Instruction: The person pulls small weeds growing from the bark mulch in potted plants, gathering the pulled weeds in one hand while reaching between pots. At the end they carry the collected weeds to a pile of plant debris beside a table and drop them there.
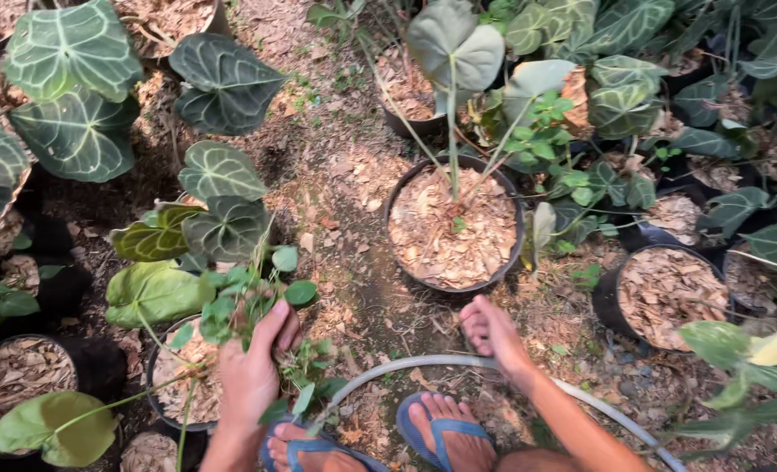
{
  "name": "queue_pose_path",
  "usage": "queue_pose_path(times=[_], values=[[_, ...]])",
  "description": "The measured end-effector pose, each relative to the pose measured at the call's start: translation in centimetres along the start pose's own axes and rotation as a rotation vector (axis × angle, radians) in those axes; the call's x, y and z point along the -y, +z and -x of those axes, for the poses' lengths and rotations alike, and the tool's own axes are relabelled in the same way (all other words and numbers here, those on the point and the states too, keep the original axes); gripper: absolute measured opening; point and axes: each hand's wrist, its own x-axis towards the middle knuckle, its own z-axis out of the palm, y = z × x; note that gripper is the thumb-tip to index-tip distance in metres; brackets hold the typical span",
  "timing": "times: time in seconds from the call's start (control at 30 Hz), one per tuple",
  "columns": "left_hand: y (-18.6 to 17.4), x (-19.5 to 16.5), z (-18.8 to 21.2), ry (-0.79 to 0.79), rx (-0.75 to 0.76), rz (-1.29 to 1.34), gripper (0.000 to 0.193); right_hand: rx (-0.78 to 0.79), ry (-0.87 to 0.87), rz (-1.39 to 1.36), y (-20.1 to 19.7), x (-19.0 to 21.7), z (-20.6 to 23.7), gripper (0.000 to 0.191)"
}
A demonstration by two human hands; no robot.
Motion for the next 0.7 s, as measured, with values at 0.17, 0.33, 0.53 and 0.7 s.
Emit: queue_pose_path(times=[0.17, 0.33, 0.53, 0.7], values=[[4.0, -3.6, -1.3, -0.068, 0.171, -0.265, 0.015, -0.033, -0.084, 0.140, -4.8, 2.4, -2.7, 0.041], [7.6, -6.7, -2.9, -0.169, 0.185, -0.397, 0.010, 0.056, -0.055, 0.091, -4.7, 3.0, -7.6, 0.036], [8.2, -6.1, -4.9, -0.072, 0.215, -0.559, 0.012, 0.222, -0.048, -0.160, -4.6, 2.3, -8.7, 0.025], [4.4, -0.7, -8.4, 0.482, 0.273, -0.666, 0.012, 0.089, -0.117, -0.179, -1.3, 0.5, -5.3, 0.038]])
